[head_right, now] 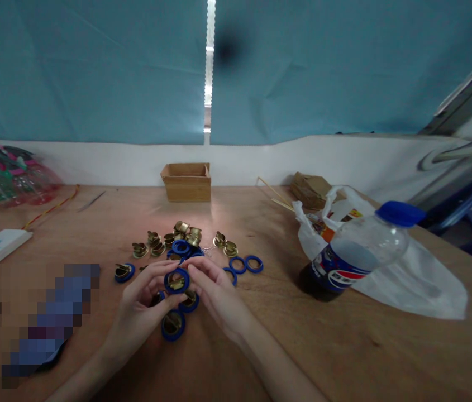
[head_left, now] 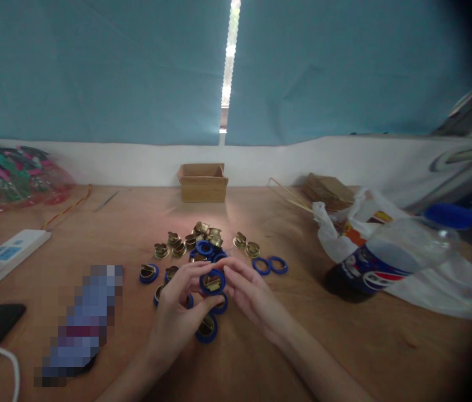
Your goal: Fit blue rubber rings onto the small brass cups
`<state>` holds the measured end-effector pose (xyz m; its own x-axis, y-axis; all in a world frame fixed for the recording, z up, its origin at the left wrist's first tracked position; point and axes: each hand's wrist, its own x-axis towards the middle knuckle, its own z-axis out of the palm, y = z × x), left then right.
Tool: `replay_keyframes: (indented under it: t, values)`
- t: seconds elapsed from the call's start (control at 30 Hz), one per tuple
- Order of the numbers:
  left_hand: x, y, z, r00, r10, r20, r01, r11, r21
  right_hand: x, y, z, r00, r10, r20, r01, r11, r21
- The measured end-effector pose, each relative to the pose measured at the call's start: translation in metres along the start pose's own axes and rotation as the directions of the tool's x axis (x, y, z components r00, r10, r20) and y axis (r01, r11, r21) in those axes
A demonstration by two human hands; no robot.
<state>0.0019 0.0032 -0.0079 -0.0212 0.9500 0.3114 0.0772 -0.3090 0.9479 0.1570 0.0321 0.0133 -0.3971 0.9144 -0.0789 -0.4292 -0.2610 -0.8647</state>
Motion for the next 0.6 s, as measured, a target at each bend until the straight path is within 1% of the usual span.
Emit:
replay_keyframes:
  t: [0.1,0.17,0.3,0.4,0.53,0.6]
  values:
    - [0.001,0.0,-0.001,1.0,0.002,-0.01,-0.001,0.998,0.065,-0.002,-0.002,0.001,0.999,-0.037,-0.013,0.035,0.987,-0.155]
    - [0.002,0.001,-0.002,1.0,-0.024,0.006,0.023,0.997,0.068,-0.003,-0.004,0.001,0.997,-0.078,-0.022,0.07,0.965,-0.251]
    - [0.002,0.004,-0.001,0.994,-0.107,0.02,0.106,0.994,0.029,-0.002,-0.005,0.002,0.99,-0.141,-0.016,0.129,0.941,-0.313]
    - [0.003,0.007,0.0,0.984,-0.178,0.017,0.178,0.983,-0.039,0.001,-0.003,0.001,0.982,-0.184,-0.035,0.161,0.926,-0.342]
    - [0.007,0.012,0.0,0.962,-0.269,0.042,0.272,0.942,-0.197,0.003,-0.002,0.0,0.961,-0.249,-0.123,0.177,0.891,-0.418]
    - [0.01,0.014,-0.002,0.948,-0.313,0.048,0.315,0.918,-0.239,0.003,-0.003,0.0,0.948,-0.282,-0.15,0.188,0.873,-0.45]
